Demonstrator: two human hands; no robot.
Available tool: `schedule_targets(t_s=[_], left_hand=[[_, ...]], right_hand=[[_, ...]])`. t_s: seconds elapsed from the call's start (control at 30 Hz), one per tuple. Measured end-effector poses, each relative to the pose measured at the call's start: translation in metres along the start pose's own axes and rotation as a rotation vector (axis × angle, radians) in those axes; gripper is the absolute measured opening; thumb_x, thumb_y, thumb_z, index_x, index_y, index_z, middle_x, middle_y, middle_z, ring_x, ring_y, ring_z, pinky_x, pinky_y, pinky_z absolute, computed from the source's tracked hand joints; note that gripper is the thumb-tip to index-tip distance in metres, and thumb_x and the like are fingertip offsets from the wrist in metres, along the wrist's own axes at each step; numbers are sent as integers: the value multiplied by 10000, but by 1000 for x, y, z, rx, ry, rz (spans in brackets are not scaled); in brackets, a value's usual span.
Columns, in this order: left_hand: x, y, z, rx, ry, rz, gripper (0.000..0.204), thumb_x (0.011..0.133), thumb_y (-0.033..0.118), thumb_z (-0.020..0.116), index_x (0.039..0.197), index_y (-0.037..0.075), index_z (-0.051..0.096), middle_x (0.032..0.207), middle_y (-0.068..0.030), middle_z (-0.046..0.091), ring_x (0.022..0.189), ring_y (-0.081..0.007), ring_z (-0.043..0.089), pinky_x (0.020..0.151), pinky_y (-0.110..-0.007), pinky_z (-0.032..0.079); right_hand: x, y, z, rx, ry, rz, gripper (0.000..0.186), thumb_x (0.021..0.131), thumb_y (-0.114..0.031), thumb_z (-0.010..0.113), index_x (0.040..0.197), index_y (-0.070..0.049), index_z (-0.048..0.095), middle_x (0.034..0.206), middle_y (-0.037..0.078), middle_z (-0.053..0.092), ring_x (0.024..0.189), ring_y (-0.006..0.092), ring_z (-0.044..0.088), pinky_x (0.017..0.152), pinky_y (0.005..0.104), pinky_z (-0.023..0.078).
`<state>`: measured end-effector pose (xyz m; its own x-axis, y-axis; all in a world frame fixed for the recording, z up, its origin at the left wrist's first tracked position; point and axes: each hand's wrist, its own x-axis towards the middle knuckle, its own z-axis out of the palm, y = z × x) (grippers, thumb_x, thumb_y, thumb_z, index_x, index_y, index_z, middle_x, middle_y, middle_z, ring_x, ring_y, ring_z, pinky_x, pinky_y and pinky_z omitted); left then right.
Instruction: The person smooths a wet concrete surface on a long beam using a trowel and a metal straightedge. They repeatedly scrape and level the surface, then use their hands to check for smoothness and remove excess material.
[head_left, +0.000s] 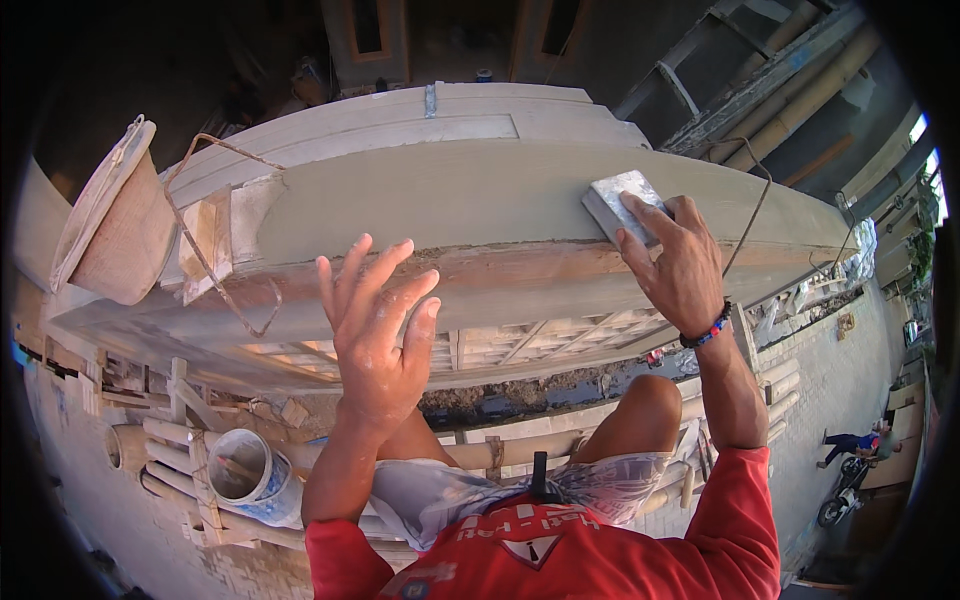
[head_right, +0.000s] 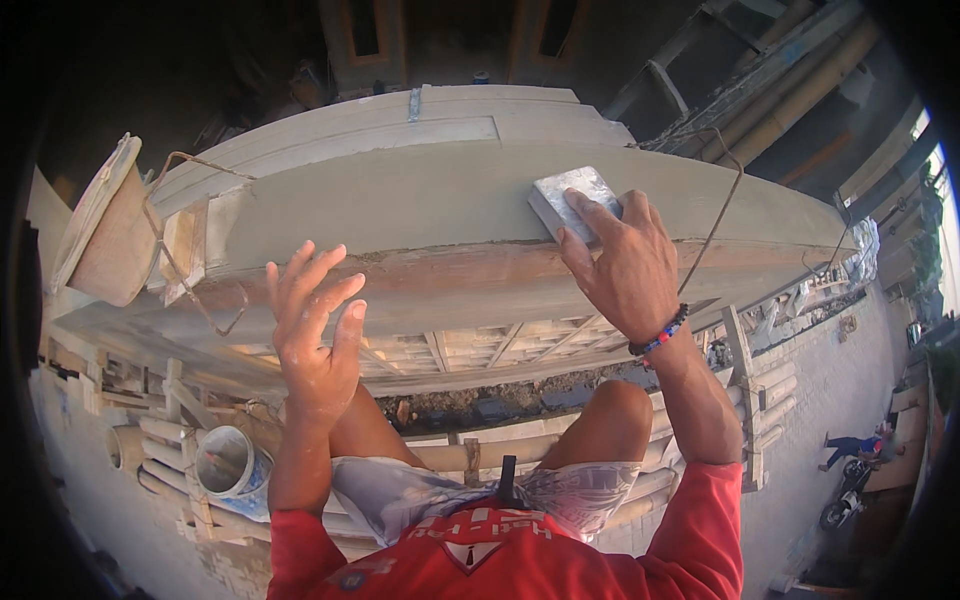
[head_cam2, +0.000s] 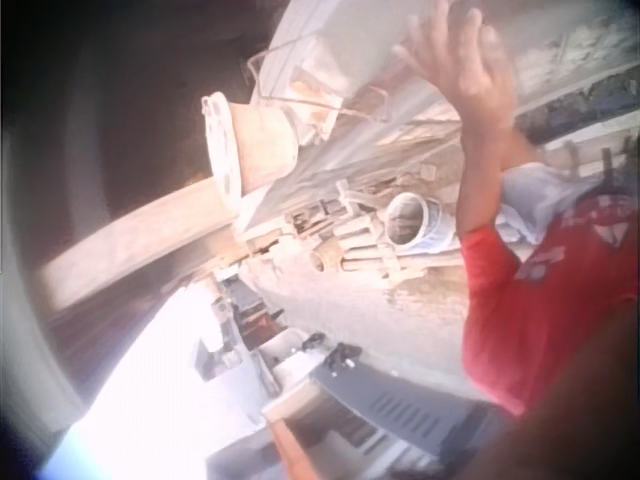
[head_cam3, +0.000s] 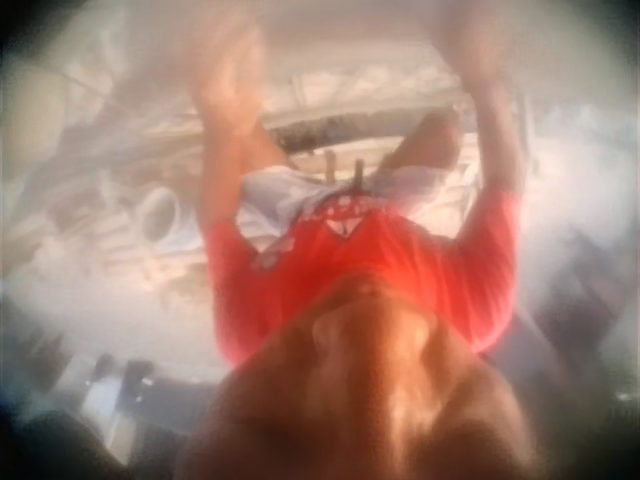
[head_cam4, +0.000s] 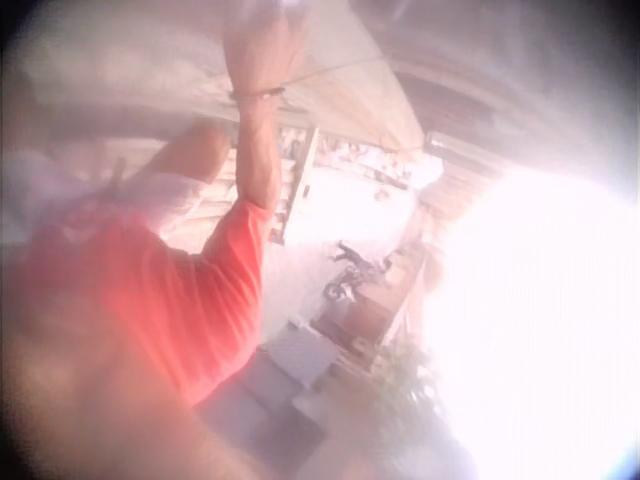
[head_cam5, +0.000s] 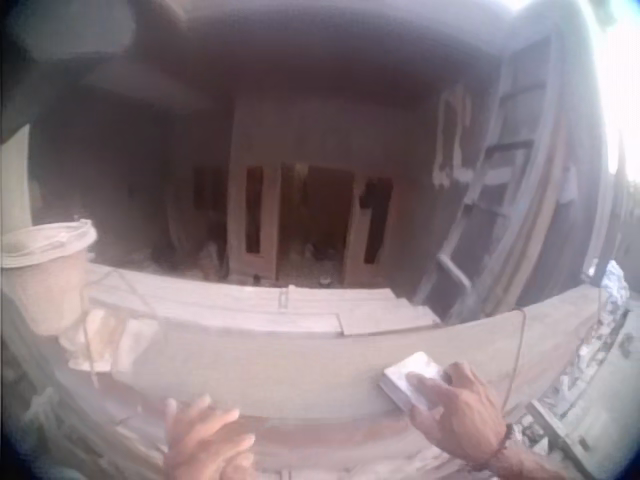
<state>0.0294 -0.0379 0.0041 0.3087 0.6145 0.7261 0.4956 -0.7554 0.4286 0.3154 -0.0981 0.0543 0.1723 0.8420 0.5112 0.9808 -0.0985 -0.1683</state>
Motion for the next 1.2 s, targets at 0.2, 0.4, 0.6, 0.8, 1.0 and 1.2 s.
schedule_targets(t_s=[0.2, 0.4, 0.6, 0.8, 1.0, 1.2], left_hand=[[-3, 0, 0, -26, -37, 14, 141, 852, 79, 634, 978, 72, 696, 1248, -100, 620, 1279, -351, 481, 1136, -586, 163], [-2, 4, 6, -74, -42, 37, 135, 862, 113, 637, 976, 72, 697, 1248, -113, 619, 1281, -361, 478, 1132, -589, 173], [-1, 6, 6, -105, -38, 56, 154, 854, 125, 653, 988, 66, 702, 1254, -136, 598, 1286, -400, 447, 1121, -608, 162], [-4, 9, 4, -101, -77, 118, 155, 848, 118, 659, 982, 53, 700, 1263, -146, 585, 1293, -419, 429, 1107, -620, 183], [-10, 15, 11, -96, -169, 154, 143, 874, 100, 597, 975, 39, 677, 1241, -153, 609, 1310, -397, 441, 1112, -617, 190], [-14, 8, 1, -123, -68, 101, 154, 866, 111, 625, 986, 33, 682, 1261, -161, 587, 1308, -420, 431, 1104, -633, 191]], right_hand=[[1, -2, -7, -27, -42, -14, 400, 830, -288, 685, 1185, -102, 680, 912, 179, 533, 853, 313, 566, 757, 409, 480], [2, -11, -8, -10, -96, -216, 401, 842, -273, 677, 1194, -82, 678, 953, 198, 586, 833, 334, 605, 760, 411, 486], [3, -4, -8, -12, -84, 4, 406, 850, -300, 666, 1195, -87, 681, 977, 206, 596, 843, 329, 612, 768, 418, 495], [2, -4, -10, -75, -110, -19, 394, 870, -315, 655, 1186, -82, 684, 923, 189, 586, 758, 297, 598, 682, 415, 480], [-1, -16, -12, -12, -48, -149, 400, 864, -318, 661, 1199, -100, 680, 927, 194, 566, 777, 324, 586, 750, 405, 476], [4, -12, -15, -88, -127, 71, 412, 864, -328, 656, 1213, -112, 676, 933, 188, 570, 843, 306, 576, 795, 403, 473]])
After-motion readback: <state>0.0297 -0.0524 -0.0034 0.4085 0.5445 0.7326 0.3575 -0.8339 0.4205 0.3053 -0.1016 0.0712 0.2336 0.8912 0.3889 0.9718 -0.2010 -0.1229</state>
